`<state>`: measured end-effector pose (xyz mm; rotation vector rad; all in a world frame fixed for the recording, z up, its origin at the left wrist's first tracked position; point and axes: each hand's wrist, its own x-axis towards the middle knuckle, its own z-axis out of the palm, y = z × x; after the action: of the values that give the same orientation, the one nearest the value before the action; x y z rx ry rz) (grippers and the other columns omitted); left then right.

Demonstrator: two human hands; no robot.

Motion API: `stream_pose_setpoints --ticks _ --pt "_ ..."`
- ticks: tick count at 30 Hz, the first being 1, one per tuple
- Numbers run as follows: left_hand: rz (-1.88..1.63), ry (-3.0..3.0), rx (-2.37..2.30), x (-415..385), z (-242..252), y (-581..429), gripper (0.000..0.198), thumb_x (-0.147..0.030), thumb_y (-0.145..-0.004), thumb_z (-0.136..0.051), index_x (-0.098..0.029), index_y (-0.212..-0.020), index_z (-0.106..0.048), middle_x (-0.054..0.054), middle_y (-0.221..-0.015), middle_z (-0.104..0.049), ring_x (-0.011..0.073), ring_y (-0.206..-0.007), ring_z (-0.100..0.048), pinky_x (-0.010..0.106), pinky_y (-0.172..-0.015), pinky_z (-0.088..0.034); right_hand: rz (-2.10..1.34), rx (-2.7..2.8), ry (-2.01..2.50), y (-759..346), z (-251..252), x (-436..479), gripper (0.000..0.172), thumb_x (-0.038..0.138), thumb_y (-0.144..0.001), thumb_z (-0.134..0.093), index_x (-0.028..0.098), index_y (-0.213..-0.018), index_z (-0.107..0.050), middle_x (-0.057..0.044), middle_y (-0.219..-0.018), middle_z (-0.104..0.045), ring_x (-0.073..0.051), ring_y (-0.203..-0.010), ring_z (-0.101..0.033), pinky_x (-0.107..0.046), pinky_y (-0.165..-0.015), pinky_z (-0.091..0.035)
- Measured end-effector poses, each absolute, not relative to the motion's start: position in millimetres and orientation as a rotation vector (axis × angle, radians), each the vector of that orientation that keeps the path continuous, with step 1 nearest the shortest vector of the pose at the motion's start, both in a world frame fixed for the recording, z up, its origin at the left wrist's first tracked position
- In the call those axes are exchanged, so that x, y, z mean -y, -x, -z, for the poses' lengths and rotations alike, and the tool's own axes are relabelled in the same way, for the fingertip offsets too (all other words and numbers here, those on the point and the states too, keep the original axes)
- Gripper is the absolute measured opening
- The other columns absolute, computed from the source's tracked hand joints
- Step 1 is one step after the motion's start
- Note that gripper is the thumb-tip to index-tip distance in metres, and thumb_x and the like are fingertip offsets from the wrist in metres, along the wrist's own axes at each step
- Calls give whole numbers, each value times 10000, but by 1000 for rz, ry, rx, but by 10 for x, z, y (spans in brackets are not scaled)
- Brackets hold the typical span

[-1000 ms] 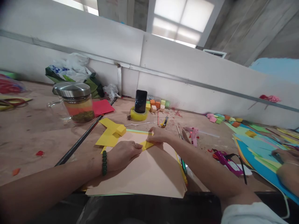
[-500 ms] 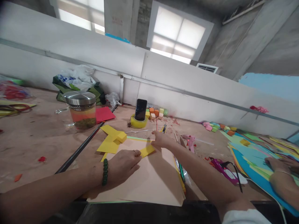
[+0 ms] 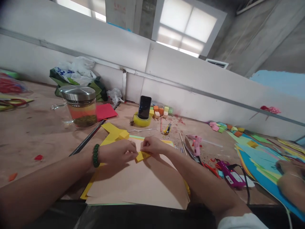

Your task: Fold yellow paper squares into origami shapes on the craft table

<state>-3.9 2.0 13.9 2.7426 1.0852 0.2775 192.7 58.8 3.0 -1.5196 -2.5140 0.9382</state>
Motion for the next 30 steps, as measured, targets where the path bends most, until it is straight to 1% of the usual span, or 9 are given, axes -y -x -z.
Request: stream_pose_setpoints --ticks 2,5,12,16,17,19,22,27,30 --pt "-224 -2711 -1104 -41 -180 53 269 -185 -860 -463 -201 -740 -703 18 -699 -649 148 -633 -570 232 -587 -390 -924 2521 1517 -1918 -52 -578 175 330 -778 -649 165 -786 -591 34 -654 -611 -106 -582 -575 -192 -520 -402" --pt "-109 -2671 -1119 7 -200 30 274 -188 -870 -448 -214 -858 -721 30 -741 -671 162 -643 -581 245 -577 -374 -853 2540 1543 -1875 -106 -548 196 334 -729 -685 166 -754 -588 17 -683 -634 -122 -626 -580 -197 -529 -380" --pt "-34 -2600 -1229 122 -180 -59 187 -177 -812 -489 -164 -775 -672 51 -691 -667 185 -612 -577 269 -536 -358 -821 2582 1541 -1845 -146 -556 191 314 -719 -675 157 -792 -594 -5 -734 -650 -133 -670 -575 -203 -539 -360" --pt "-120 -2569 -1211 119 -172 -73 207 -147 -790 -502 -166 -917 -664 49 -762 -693 189 -645 -595 270 -561 -378 -866 2571 1515 -1891 -109 -597 216 341 -703 -684 163 -789 -595 1 -721 -636 -133 -656 -566 -203 -527 -353" --pt "-121 -2573 -1204 117 -172 -70 199 -145 -794 -503 -170 -908 -664 45 -755 -690 187 -641 -592 269 -557 -372 -894 2568 1501 -1902 -105 -606 234 361 -701 -687 165 -786 -593 5 -715 -630 -131 -650 -564 -203 -527 -355" --pt "-78 -2597 -1199 114 -178 -59 160 -155 -813 -505 -171 -804 -664 37 -699 -665 178 -606 -571 267 -532 -342 -946 2559 1480 -1918 -108 -615 261 389 -695 -691 169 -788 -588 11 -708 -621 -128 -646 -563 -203 -532 -361" --pt "0 -2620 -1180 108 -211 -26 185 -165 -821 -518 -171 -681 -638 17 -615 -606 153 -546 -516 262 -496 -290 -962 2563 1479 -1916 -130 -606 293 411 -676 -709 176 -784 -572 16 -713 -618 -132 -660 -565 -206 -535 -364" --pt "128 -2542 -1193 81 -304 34 167 -170 -796 -526 -202 -734 -677 -14 -564 -570 132 -488 -453 251 -476 -259 -814 2562 1563 -1866 -145 -562 343 478 -659 -715 188 -766 -566 3 -765 -651 -147 -693 -582 -219 -539 -361" --pt "109 -2535 -1195 63 -299 37 200 -195 -821 -505 -209 -773 -699 -8 -587 -589 139 -500 -478 254 -498 -302 -772 2556 1601 -1851 -123 -561 364 507 -644 -716 195 -768 -573 7 -767 -662 -148 -684 -589 -219 -529 -359"
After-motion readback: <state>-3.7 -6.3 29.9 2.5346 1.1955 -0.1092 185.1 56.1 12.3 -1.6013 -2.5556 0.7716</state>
